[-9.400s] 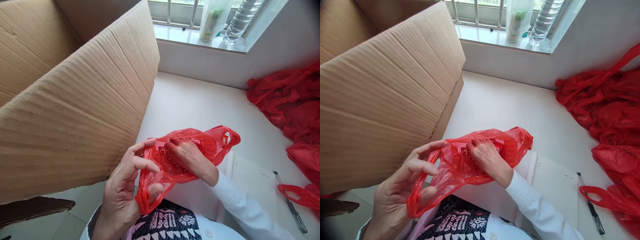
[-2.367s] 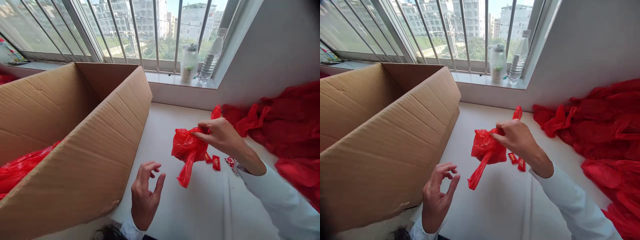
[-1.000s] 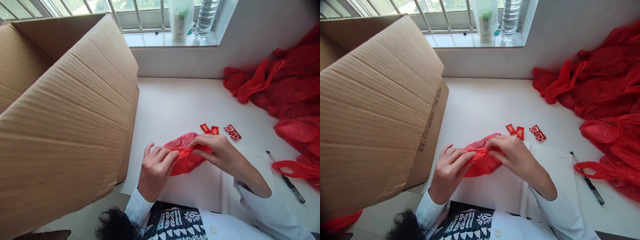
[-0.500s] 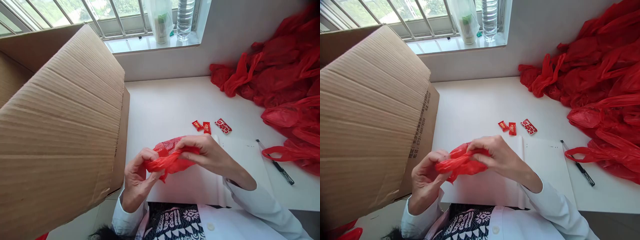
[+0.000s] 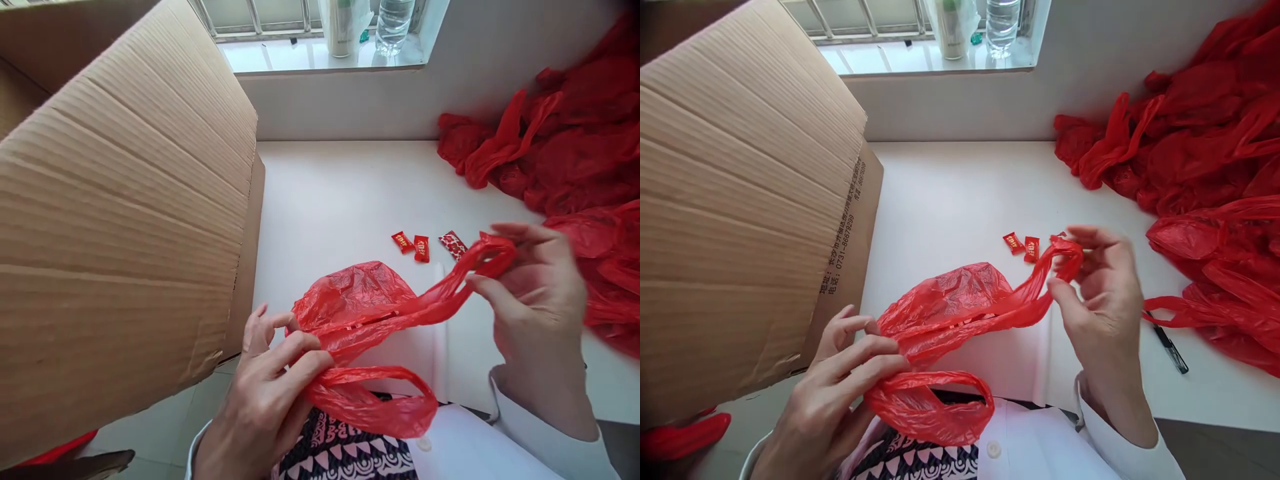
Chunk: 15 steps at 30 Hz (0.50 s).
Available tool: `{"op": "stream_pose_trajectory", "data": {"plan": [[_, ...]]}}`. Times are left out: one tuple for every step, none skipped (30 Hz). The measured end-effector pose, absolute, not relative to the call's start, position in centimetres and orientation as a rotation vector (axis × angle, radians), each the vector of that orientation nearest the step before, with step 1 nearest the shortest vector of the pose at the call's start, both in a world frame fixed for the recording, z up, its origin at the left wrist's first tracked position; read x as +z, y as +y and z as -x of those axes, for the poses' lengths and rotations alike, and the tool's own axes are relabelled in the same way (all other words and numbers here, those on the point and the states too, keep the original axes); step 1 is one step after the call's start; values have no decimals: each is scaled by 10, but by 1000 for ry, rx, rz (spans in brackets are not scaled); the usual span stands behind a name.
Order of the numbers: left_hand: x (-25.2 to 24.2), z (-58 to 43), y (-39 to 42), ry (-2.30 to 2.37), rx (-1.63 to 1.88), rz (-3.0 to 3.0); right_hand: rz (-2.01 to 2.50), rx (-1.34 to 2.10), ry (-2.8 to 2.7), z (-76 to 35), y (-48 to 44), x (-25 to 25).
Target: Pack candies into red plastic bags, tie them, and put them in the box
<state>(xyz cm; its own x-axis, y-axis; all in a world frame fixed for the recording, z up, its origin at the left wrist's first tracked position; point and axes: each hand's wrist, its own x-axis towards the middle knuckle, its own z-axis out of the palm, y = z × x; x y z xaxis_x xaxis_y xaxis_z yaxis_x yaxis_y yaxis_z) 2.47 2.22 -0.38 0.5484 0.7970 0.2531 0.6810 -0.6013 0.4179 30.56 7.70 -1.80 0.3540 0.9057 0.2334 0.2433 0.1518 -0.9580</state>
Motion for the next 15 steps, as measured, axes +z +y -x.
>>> {"op": "stream_pose_trajectory", "data": {"plan": [[-2,-26,19,1287,561,-2538,1386,535,-1201,-303,73,-10],[-1,-27,15,1333,510,-2541,1389,434,-1293,-301,69,0],[0,-30,13,1371,460,-2537,1349,373,-1446,-297,66,10],[0,-33,10,1404,411,-2533,1266,351,-1660,-293,64,20],[1,-36,8,1431,363,-2531,1137,350,-1905,-288,63,27],[2,-38,7,1437,319,-2541,982,364,-2151,-282,64,31],[3,-40,6,1433,278,-2553,829,387,-2369,-274,67,32],[3,-42,5,1405,232,-2568,709,405,-2535,-267,71,29],[4,-43,5,1373,199,-2580,640,415,-2655,-260,76,22],[4,-43,4,1344,180,-2583,631,418,-2736,-254,81,12],[4,-43,3,1327,181,-2574,649,396,-2791,-249,86,0],[4,-43,3,1315,198,-2551,702,351,-2836,-247,91,-12],[4,-43,2,1304,224,-2516,786,272,-2863,-247,94,-23],[4,-43,1,1298,262,-2478,897,166,-2874,-250,96,-32],[4,-43,1,1309,301,-2436,1019,42,-2864,-254,97,-39]]}}
